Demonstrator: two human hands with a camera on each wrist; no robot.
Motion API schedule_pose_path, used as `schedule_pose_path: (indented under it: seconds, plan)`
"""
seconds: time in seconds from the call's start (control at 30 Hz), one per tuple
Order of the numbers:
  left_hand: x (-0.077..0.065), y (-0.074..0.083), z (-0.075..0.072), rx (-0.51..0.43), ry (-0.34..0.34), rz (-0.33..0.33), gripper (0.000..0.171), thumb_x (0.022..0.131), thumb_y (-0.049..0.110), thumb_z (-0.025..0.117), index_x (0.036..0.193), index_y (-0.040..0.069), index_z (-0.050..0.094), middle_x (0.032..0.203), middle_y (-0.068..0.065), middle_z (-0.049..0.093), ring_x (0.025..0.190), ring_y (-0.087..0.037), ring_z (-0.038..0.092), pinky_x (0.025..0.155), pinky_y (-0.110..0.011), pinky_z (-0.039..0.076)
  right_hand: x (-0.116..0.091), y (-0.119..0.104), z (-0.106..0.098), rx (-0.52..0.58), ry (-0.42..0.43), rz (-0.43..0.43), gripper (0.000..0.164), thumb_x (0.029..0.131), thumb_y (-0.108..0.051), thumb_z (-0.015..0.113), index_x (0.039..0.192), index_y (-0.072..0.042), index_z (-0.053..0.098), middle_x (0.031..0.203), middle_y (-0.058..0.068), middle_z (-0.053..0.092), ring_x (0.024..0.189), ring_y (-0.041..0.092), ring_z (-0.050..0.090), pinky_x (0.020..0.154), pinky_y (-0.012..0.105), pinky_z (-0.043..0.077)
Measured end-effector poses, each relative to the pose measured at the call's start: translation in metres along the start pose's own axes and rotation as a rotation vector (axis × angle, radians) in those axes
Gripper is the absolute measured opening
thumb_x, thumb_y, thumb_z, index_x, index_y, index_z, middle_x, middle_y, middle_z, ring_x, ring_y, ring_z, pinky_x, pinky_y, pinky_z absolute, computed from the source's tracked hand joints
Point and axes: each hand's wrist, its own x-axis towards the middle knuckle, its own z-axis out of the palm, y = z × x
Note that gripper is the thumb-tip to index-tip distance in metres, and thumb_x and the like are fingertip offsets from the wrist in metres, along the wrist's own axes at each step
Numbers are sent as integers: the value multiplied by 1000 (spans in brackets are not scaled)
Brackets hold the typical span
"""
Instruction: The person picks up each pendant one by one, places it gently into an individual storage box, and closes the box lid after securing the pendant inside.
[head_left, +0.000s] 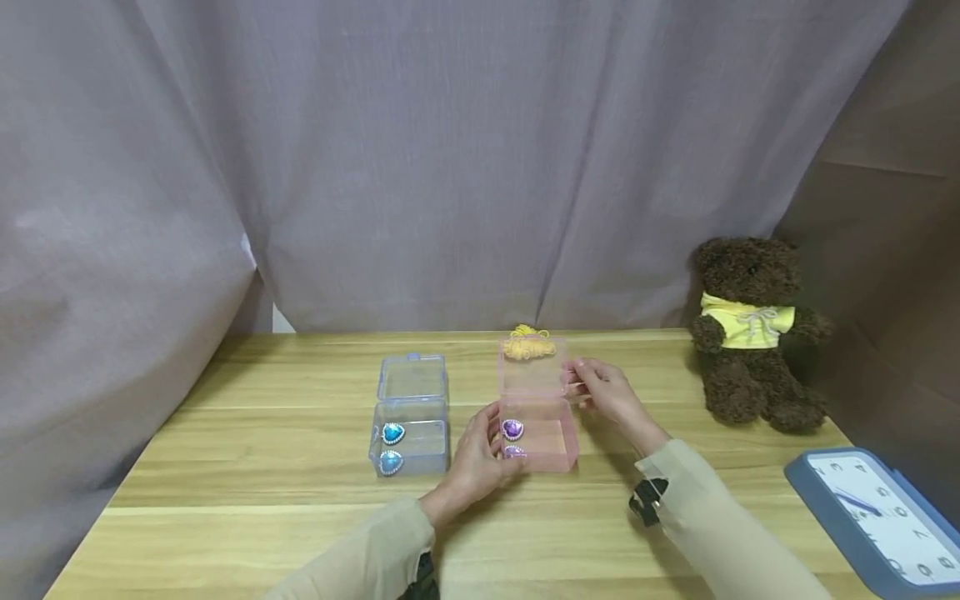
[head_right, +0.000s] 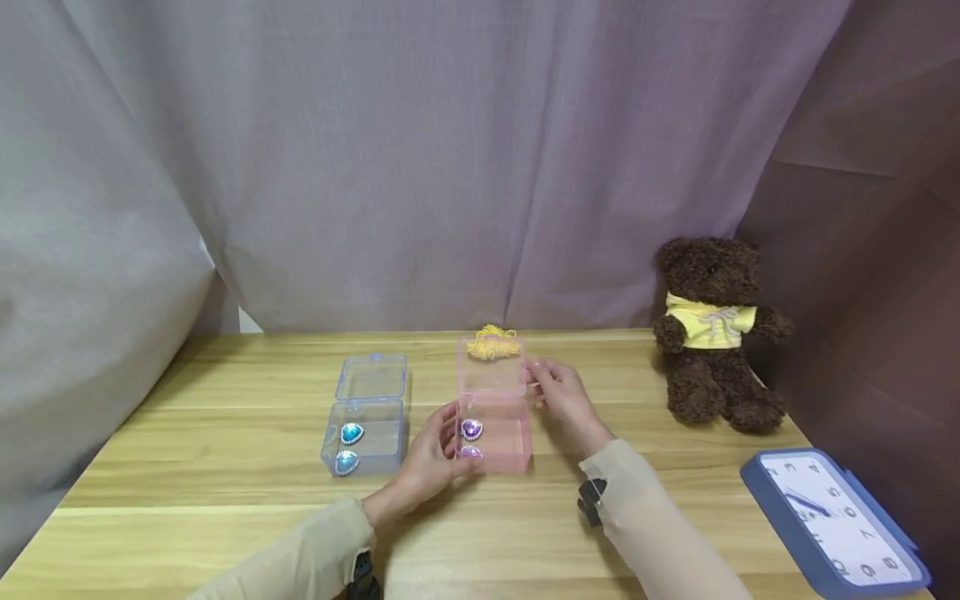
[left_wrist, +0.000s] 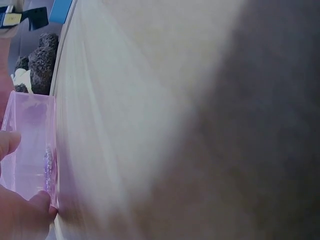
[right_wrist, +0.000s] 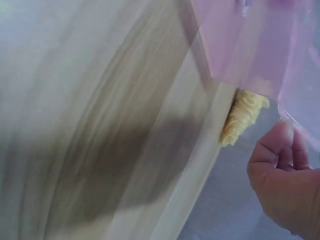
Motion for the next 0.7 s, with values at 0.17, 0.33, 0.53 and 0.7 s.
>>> schedule_pose_path:
  seconds: [0.17,0.33,0.53,0.7]
  plan:
    - [-2,3,0,70,3,38,85,67,-9,72,140,-8,28,136,-30,40,125,-39,46,102,-32,46,-15,2,-4,92,-18,-45,61,100,-47,34,108,9,59,81,-2,57,70,8,53,55,22,53]
    - [-2,3,0,72,5,27,85,68,-11,71,141,-8,28,136,-30,40,123,-39,47,100,-31,47,-34,-2,0,32,-40,37,54,98,-39,46,118,10,57,90,9,64,72,12,57,62,24,55]
    - [0,0,0,83,12,-4,86,68,-10,73,142,-6,29,135,-25,42,122,-37,49,99,-29,48,-49,-1,5,-30,-95,78,50,93,-11,56,132,16,41,91,12,60,69,8,56,64,24,58]
    - [-2,1,0,93,28,32,80,70,-8,74,139,-8,33,128,-23,45,114,-34,54,91,-23,53,-50,4,7,-54,-82,58,43,91,-3,55,127,18,44,80,7,59,63,5,53,59,22,57]
